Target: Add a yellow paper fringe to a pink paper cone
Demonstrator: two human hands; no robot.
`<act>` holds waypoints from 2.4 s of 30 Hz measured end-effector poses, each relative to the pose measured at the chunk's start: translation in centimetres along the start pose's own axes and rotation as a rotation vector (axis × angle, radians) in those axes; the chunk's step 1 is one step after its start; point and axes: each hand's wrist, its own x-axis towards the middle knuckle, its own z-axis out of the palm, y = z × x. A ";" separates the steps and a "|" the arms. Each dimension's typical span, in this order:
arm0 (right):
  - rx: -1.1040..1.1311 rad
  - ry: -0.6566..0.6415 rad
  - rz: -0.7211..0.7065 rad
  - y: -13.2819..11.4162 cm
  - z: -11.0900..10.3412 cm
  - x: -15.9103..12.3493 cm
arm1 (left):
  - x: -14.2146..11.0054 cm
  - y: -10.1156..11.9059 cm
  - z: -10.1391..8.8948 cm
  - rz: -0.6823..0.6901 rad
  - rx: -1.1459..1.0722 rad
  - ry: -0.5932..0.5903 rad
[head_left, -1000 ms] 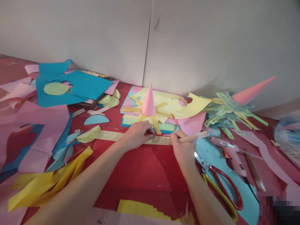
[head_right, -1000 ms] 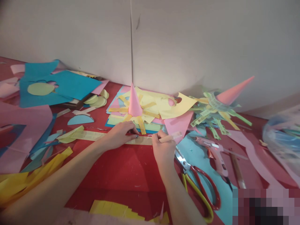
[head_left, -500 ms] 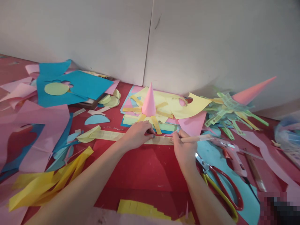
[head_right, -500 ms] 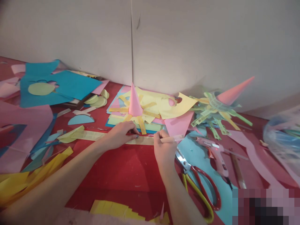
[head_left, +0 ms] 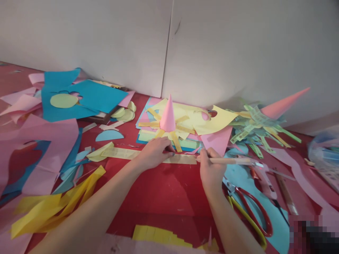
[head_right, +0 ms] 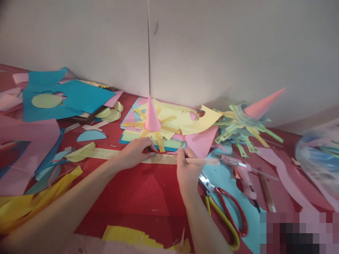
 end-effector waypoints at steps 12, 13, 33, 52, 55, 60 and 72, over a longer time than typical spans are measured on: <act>0.051 0.124 -0.098 -0.1 0.2 0.3 | 0.0 0.1 -0.1 -0.013 0.037 0.011; 0.051 0.121 -0.116 0.0 0.2 0.3 | 0.0 0.1 0.0 -0.010 0.035 0.015; 0.042 0.115 -0.127 0.7 0.3 -0.1 | 0.7 -1.7 1.3 -0.022 -0.074 0.161; 0.069 -0.068 -0.162 1.6 0.6 0.0 | 1.2 -2.4 1.9 -0.017 -0.605 0.367; 0.134 -0.062 -0.117 1.4 0.4 0.1 | 1.4 -2.5 1.2 -0.050 -0.748 0.462; 0.296 -0.073 -0.025 1.5 0.2 0.7 | 1.2 -1.9 0.1 -0.082 -1.009 0.615; 0.404 0.007 0.057 1.3 0.2 0.7 | -3.2 5.4 4.7 -0.206 -1.336 0.105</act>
